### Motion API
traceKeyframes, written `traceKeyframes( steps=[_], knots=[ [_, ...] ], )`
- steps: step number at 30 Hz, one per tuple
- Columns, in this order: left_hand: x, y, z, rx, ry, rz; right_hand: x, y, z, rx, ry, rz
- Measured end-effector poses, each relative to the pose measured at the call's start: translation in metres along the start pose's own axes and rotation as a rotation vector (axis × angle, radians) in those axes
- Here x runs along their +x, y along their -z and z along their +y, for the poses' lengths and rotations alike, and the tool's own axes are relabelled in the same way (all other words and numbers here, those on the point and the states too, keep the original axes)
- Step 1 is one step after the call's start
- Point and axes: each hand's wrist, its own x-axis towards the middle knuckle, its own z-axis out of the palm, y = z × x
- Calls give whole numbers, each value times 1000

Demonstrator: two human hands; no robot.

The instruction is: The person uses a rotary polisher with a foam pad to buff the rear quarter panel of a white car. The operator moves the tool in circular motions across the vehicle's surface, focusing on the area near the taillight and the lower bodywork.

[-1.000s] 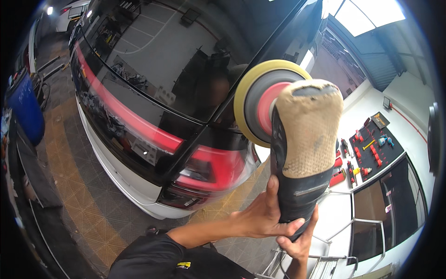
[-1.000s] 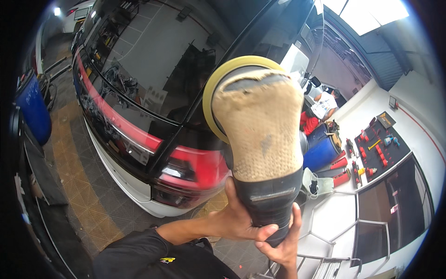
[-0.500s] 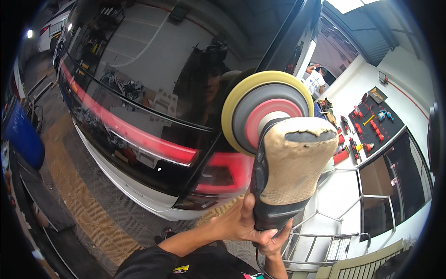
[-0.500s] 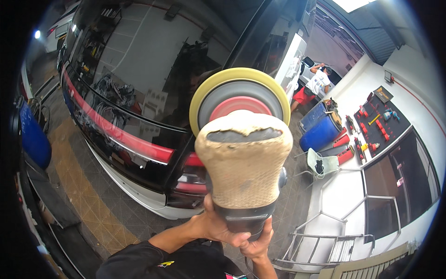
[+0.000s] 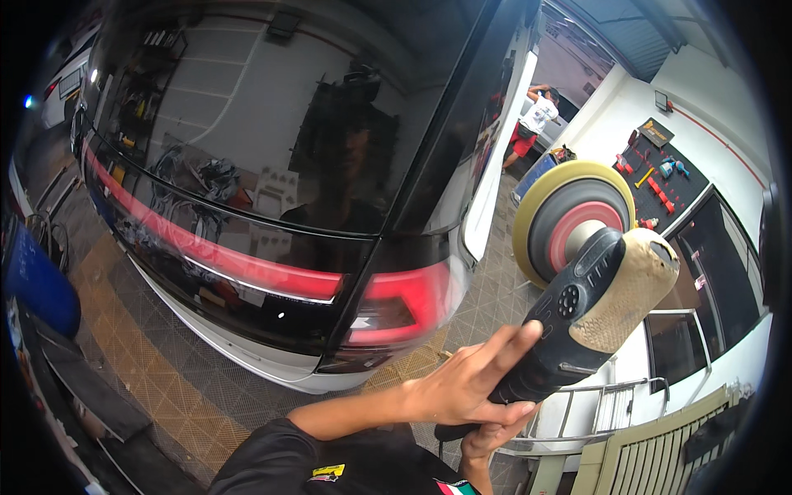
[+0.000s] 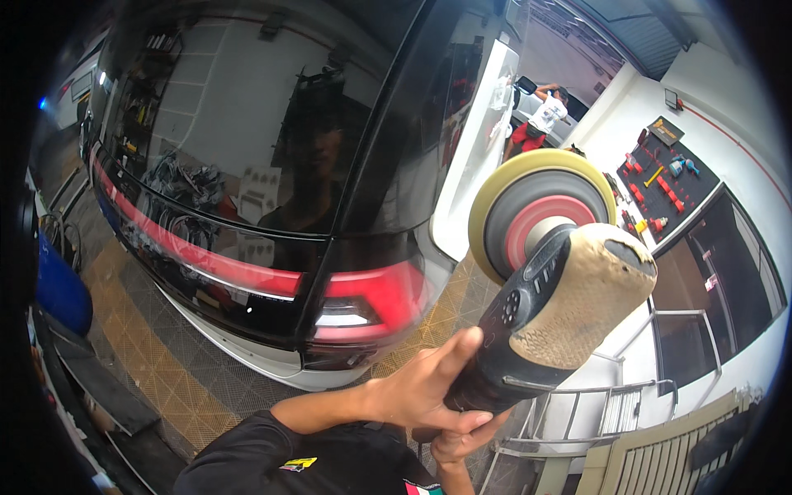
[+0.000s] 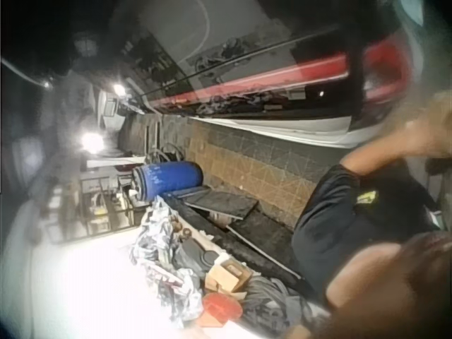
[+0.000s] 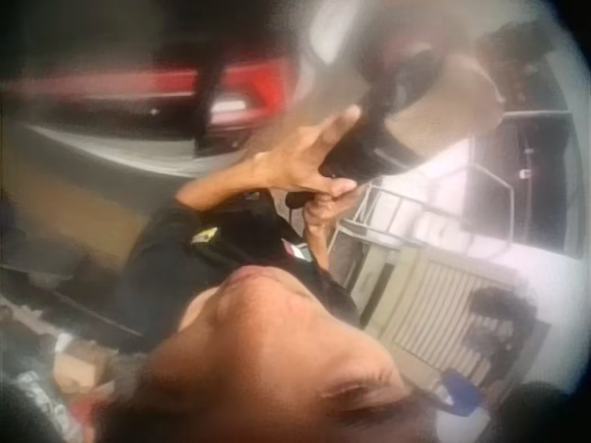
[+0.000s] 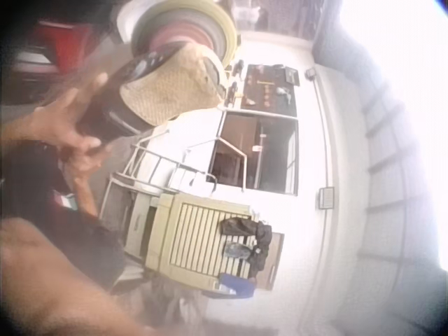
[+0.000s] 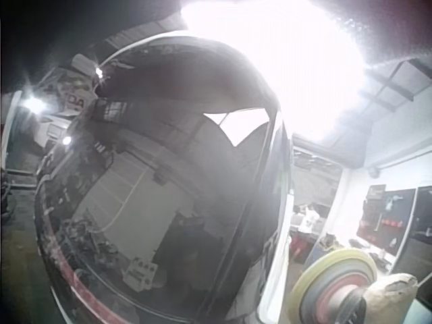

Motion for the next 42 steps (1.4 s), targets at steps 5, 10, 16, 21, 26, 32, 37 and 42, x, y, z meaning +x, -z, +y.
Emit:
traceKeyframes(
  steps=[5,10,16,21,26,32,37,42],
  knots=[
    [-53,-18,14,-119,79,111,-18,-8,4,116,26,-46],
    [-72,-10,13,-62,76,240,-37,-23,20,92,97,-153],
    [-85,4,24,-93,140,294,-38,-31,13,46,253,-250],
    [-90,10,19,-93,141,287,-33,-32,11,3,319,-307],
    [-86,10,13,-189,128,286,-24,-36,6,32,310,-288],
    [-71,14,14,-114,65,256,-35,-34,14,-46,252,-163],
    [-89,11,19,-65,93,301,-53,-18,32,-124,301,-298],
    [-79,4,18,-71,82,273,-48,-20,18,-71,212,-197]
  ],
)
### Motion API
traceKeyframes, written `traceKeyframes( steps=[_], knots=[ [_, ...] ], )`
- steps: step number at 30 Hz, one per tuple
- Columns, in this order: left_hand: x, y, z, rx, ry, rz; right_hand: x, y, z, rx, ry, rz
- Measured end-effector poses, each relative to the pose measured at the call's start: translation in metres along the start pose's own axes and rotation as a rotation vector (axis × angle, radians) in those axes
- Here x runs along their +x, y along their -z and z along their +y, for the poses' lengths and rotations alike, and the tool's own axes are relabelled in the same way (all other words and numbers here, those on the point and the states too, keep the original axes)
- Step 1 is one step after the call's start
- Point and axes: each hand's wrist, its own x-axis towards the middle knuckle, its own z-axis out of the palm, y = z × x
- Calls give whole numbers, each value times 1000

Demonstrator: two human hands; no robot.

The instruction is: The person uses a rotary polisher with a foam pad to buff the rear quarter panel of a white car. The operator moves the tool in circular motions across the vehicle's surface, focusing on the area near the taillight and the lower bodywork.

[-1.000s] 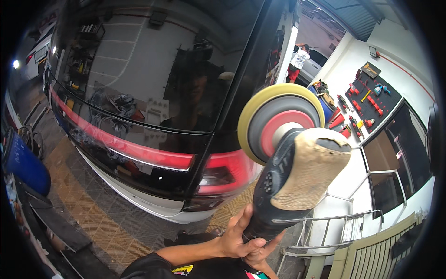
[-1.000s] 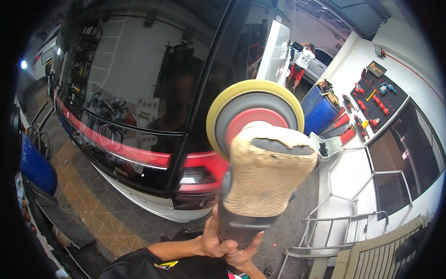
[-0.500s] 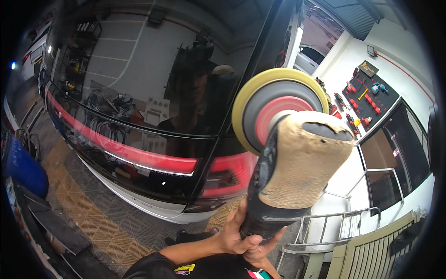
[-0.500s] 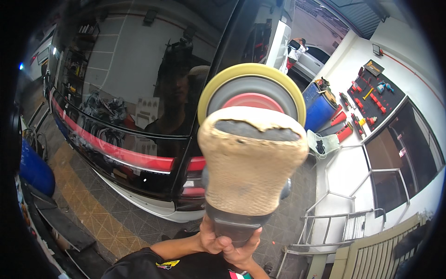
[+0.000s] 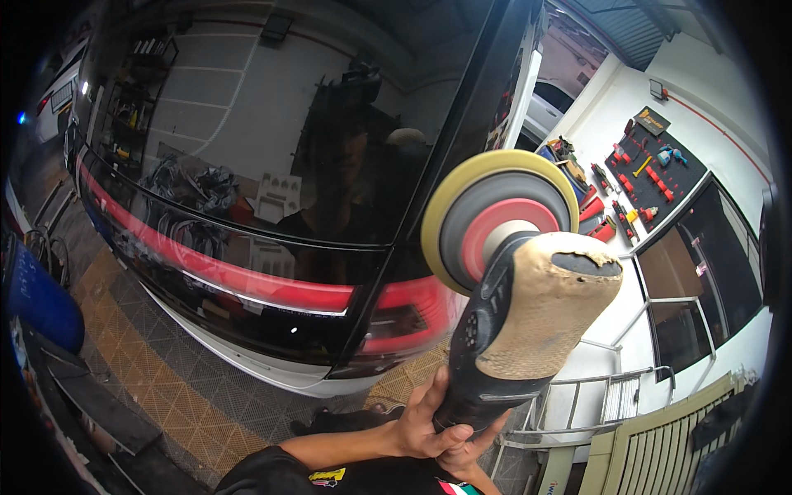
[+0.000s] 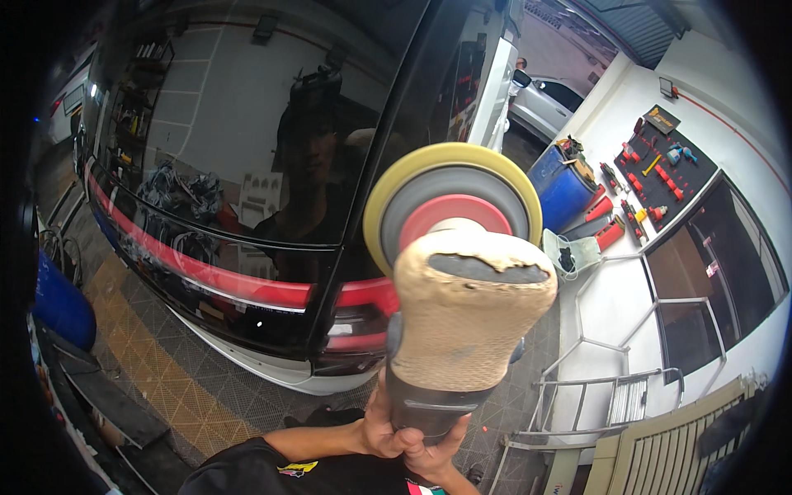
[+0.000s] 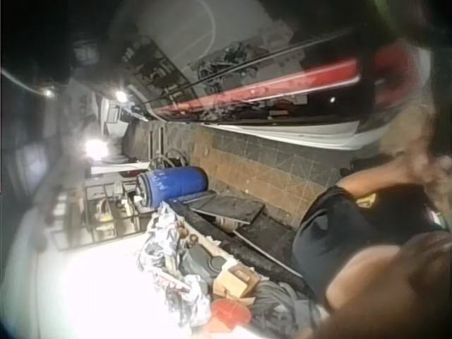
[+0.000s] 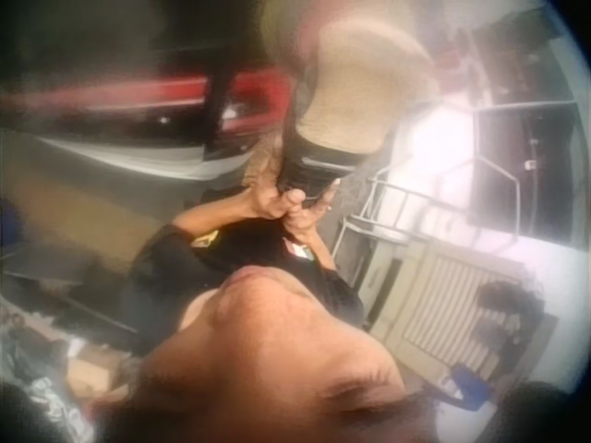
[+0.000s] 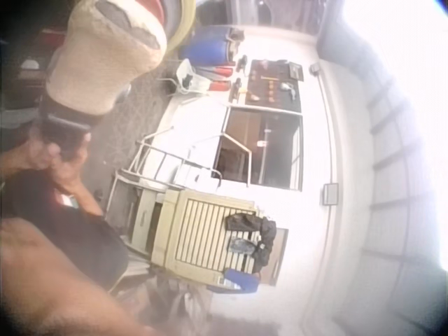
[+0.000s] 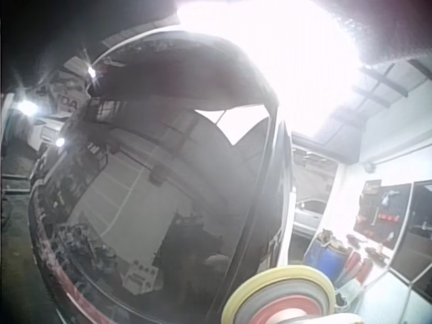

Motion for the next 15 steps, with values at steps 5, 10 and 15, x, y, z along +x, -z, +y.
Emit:
traceKeyframes(
  steps=[5,10,15],
  knots=[
    [-3,0,5,-19,30,2,8,8,-11,-41,24,-73],
    [-16,-7,1,-117,97,60,23,12,-19,110,-13,-138],
    [19,-12,0,-99,106,-65,38,11,-31,129,-175,25]
  ],
)
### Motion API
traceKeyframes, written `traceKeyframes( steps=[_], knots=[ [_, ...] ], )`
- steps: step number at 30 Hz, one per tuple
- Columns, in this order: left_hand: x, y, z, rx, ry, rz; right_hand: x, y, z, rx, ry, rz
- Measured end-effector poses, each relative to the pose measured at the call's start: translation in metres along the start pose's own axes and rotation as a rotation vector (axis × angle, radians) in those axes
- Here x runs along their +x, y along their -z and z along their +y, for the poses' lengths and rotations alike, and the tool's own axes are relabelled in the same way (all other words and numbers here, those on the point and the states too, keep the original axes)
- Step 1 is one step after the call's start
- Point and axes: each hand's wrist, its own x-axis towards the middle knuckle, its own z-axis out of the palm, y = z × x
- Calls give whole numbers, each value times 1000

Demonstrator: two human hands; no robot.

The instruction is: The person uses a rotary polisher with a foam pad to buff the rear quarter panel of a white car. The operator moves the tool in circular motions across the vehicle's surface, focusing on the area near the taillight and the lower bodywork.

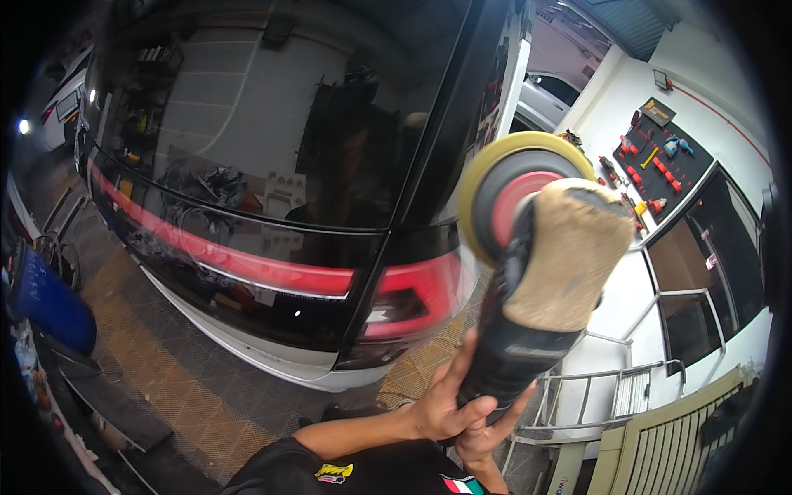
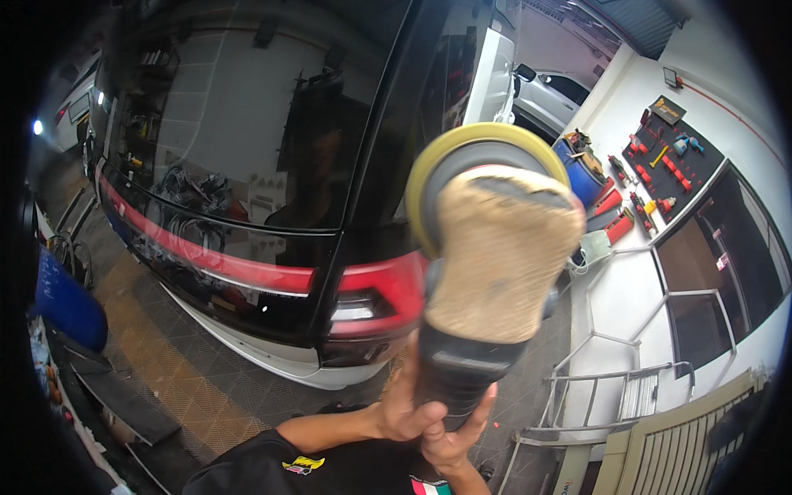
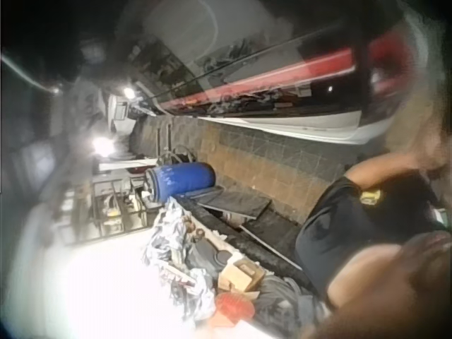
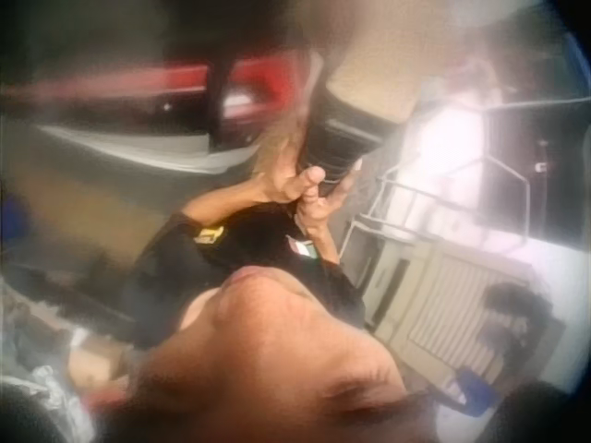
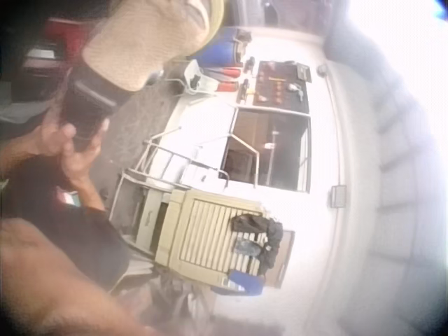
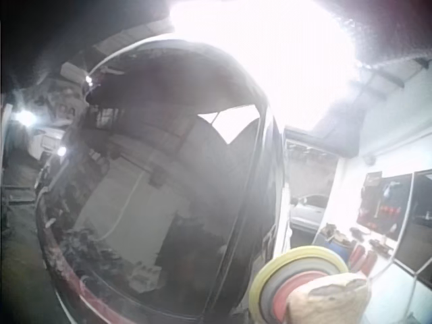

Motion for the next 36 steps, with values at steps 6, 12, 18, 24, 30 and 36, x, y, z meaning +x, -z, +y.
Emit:
traceKeyframes(
  steps=[6,12,18,24,30,36],
  knots=[
    [8,-6,10,84,-1,-132,-15,11,23,119,79,74],
    [-21,9,32,133,275,-54,13,12,34,253,287,-324],
    [-18,14,76,285,185,586,40,-49,13,689,291,-571],
    [-24,25,85,636,55,757,24,-94,2,957,261,-563],
    [-34,25,89,603,137,697,5,-104,6,979,298,-473],
    [-43,34,93,679,201,656,-8,-121,6,1070,257,-391]
  ],
)
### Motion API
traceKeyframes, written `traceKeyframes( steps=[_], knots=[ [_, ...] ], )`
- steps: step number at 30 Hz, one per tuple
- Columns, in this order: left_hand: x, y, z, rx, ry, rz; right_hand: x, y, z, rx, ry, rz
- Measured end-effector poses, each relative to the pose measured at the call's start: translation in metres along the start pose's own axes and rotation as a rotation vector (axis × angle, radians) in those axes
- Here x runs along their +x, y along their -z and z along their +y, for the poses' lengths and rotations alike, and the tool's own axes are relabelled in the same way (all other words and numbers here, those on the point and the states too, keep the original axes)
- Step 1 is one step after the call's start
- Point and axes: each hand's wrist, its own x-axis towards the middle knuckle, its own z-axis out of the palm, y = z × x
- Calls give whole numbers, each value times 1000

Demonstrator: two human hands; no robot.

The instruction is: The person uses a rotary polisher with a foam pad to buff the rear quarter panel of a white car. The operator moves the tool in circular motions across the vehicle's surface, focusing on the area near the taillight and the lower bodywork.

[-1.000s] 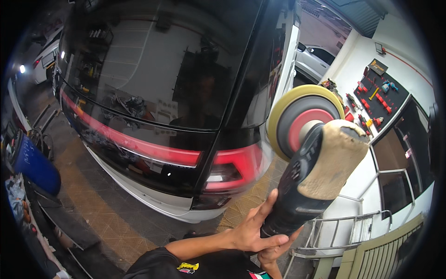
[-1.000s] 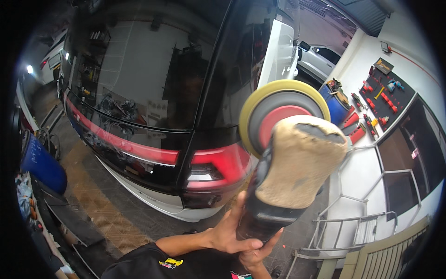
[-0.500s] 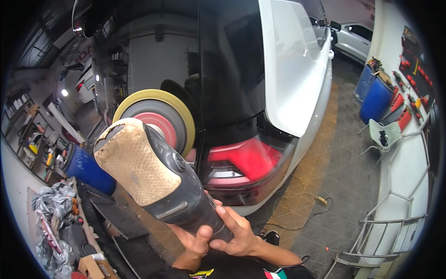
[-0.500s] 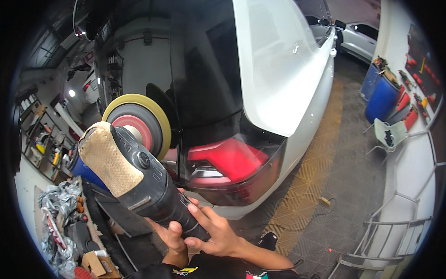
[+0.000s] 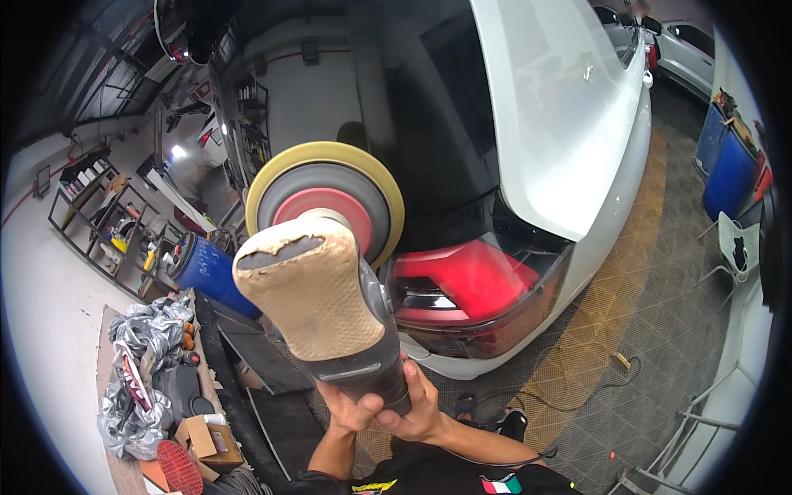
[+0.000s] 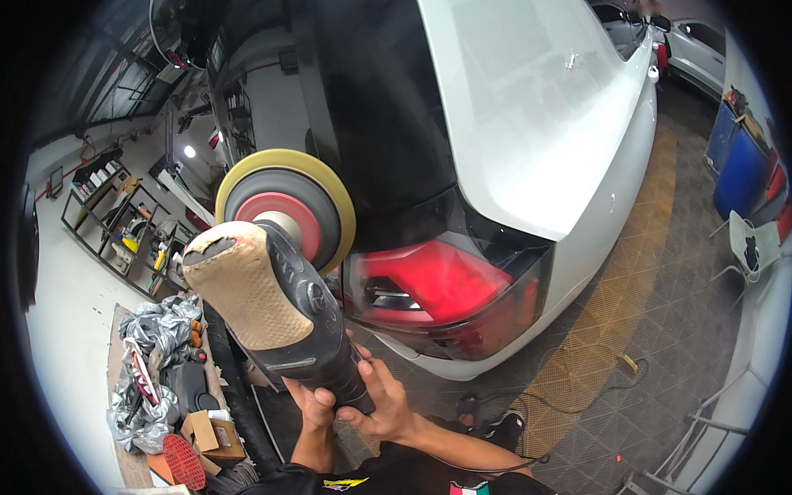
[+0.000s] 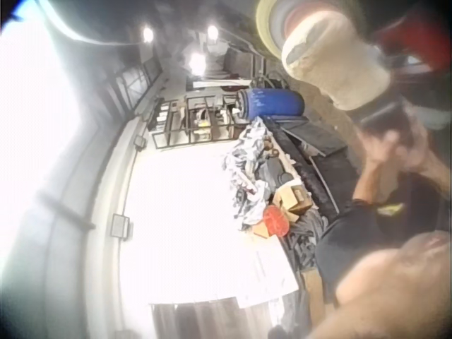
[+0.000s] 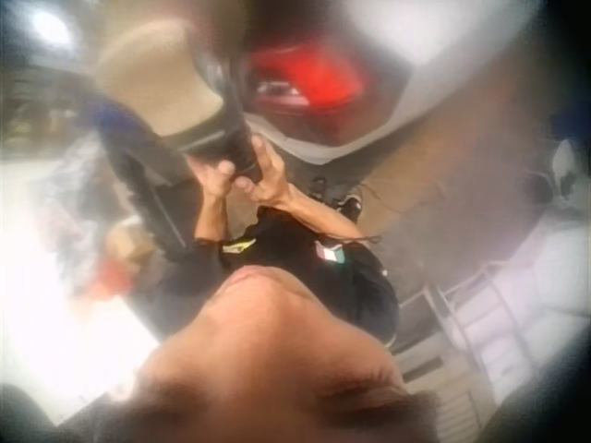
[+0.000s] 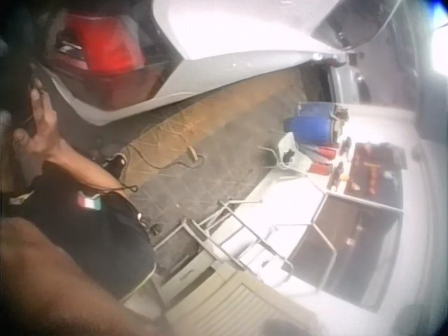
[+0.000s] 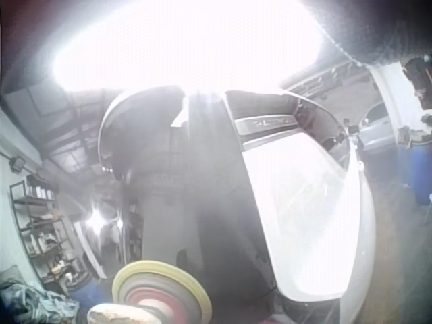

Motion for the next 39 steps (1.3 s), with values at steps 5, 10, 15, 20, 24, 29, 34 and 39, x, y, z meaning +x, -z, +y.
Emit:
traceKeyframes(
  steps=[5,10,15,20,24,29,34,39],
  knots=[
    [11,-1,0,2,-54,-44,8,-3,6,10,7,52],
    [21,0,2,1,-69,-24,18,-6,11,27,18,49],
    [41,5,6,-19,-70,-73,29,-12,17,20,45,57],
    [55,-7,18,-38,-99,-42,48,-15,11,16,56,79],
    [76,-11,26,-53,-143,-55,73,-15,6,1,87,98],
    [81,-20,34,-16,-149,-42,80,-9,-1,-26,76,81],
    [60,-15,17,-139,-55,-73,60,8,-9,-77,11,15],
    [33,-24,5,-274,47,-46,35,27,-19,-176,-51,-79]
  ],
)
